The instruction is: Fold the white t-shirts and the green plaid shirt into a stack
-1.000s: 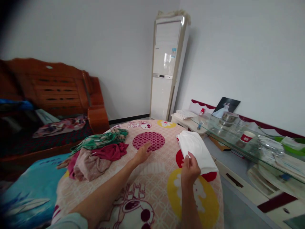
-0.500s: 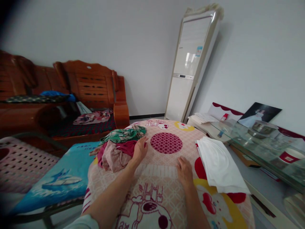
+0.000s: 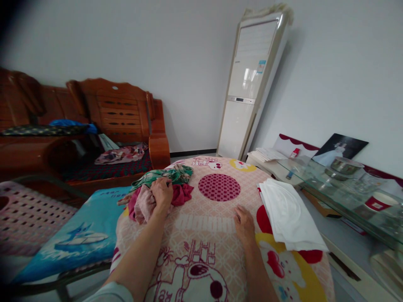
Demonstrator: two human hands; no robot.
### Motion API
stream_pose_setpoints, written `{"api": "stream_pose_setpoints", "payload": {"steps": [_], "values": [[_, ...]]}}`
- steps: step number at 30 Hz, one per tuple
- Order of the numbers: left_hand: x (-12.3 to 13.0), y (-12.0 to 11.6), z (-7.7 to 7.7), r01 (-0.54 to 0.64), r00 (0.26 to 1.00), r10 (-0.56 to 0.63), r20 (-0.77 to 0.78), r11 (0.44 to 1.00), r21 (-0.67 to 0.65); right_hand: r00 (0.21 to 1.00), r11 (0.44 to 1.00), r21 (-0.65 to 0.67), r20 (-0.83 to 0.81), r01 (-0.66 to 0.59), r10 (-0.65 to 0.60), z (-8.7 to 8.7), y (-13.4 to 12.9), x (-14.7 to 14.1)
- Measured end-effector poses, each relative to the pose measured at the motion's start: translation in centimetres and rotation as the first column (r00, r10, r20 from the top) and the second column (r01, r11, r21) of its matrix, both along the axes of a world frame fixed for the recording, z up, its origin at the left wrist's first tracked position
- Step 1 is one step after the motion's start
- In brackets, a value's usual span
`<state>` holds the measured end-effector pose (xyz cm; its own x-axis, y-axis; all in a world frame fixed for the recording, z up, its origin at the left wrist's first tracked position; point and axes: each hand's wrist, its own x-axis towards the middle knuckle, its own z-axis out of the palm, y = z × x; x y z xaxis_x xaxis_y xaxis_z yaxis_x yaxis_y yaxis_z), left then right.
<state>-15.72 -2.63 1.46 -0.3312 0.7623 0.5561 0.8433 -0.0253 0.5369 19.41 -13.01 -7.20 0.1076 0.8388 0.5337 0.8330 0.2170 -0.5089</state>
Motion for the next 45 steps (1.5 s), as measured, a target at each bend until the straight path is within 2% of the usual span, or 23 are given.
{"api": "stream_pose_setpoints", "payload": {"steps": [3,5,7,9,13,16,19,22,25,30,33,36,38,40,43,45], "values": [[0.6,-0.4,0.5,-0.019,1.000,0.019,-0.006,0.999,-0.032,1.000,1.000,-0.002,-0.006,0.000,0.000,0.1,0.0,-0.1],[1.7,-0.9,0.9,0.015,1.000,-0.016,-0.017,0.999,-0.031,1.000,1.000,0.001,-0.012,-0.004,0.004,0.1,0.0,-0.1],[3.5,-1.6,1.3,0.113,0.993,-0.114,-0.024,0.993,-0.032,1.000,1.000,0.007,-0.024,-0.006,0.006,0.1,0.0,-0.1],[5.8,-2.5,1.5,0.263,0.965,-0.263,-0.007,0.964,-0.047,0.999,1.000,0.012,-0.040,-0.008,0.008,0.1,0.0,0.0],[10.7,-4.8,1.2,0.492,0.870,-0.486,0.083,0.868,-0.067,0.994,1.000,0.016,-0.109,-0.012,0.014,0.6,-0.3,-0.1],[13.4,-6.6,0.6,0.648,0.756,-0.638,0.145,0.761,-0.033,0.981,1.000,0.005,-0.191,-0.027,0.027,1.5,-0.9,-0.8],[15.1,-8.1,0.0,0.756,0.639,-0.741,0.204,0.654,0.006,0.958,0.995,-0.016,-0.273,-0.099,0.091,2.5,-1.6,-2.1],[16.0,-8.9,-0.5,0.816,0.562,-0.792,0.239,0.578,-0.004,0.910,0.976,-0.034,-0.370,-0.213,0.186,3.5,-1.9,-3.6],[16.2,-9.2,-0.7,0.832,0.542,-0.807,0.234,0.554,-0.016,0.857,0.950,-0.043,-0.445,-0.309,0.258,4.2,-2.0,-4.6],[16.1,-9.4,-0.5,0.864,0.486,-0.841,0.236,0.503,0.013,0.751,0.924,-0.050,-0.600,-0.379,0.275,4.8,-2.0,-4.9],[16.4,-9.7,0.0,0.874,0.468,-0.850,0.243,0.486,0.019,0.706,0.921,-0.062,-0.663,-0.385,0.250,4.9,-2.1,-4.9],[16.5,-10.0,0.4,0.893,0.433,-0.877,0.210,0.448,0.030,0.684,0.951,-0.056,-0.707,-0.305,0.178,4.7,-2.2,-4.8],[16.4,-10.0,0.5,0.912,0.391,-0.900,0.194,0.407,0.049,0.620,0.977,-0.042,-0.778,-0.211,0.100,4.5,-2.2,-4.4],[16.0,-9.8,0.5,0.918,0.372,-0.908,0.192,0.391,0.069,0.496,0.995,-0.036,-0.868,-0.092,0.015,4.3,-2.2,-3.5],[15.4,-9.1,0.3,0.902,0.414,-0.890,0.190,0.429,0.046,0.290,0.997,-0.010,-0.956,0.076,-0.032,4.0,-2.4,-1.4],[14.8,-8.5,0.3,0.888,0.454,-0.874,0.173,0.461,-0.002,0.194,0.988,0.013,-0.981,0.157,-0.018,3.9,-2.6,0.2]]}}
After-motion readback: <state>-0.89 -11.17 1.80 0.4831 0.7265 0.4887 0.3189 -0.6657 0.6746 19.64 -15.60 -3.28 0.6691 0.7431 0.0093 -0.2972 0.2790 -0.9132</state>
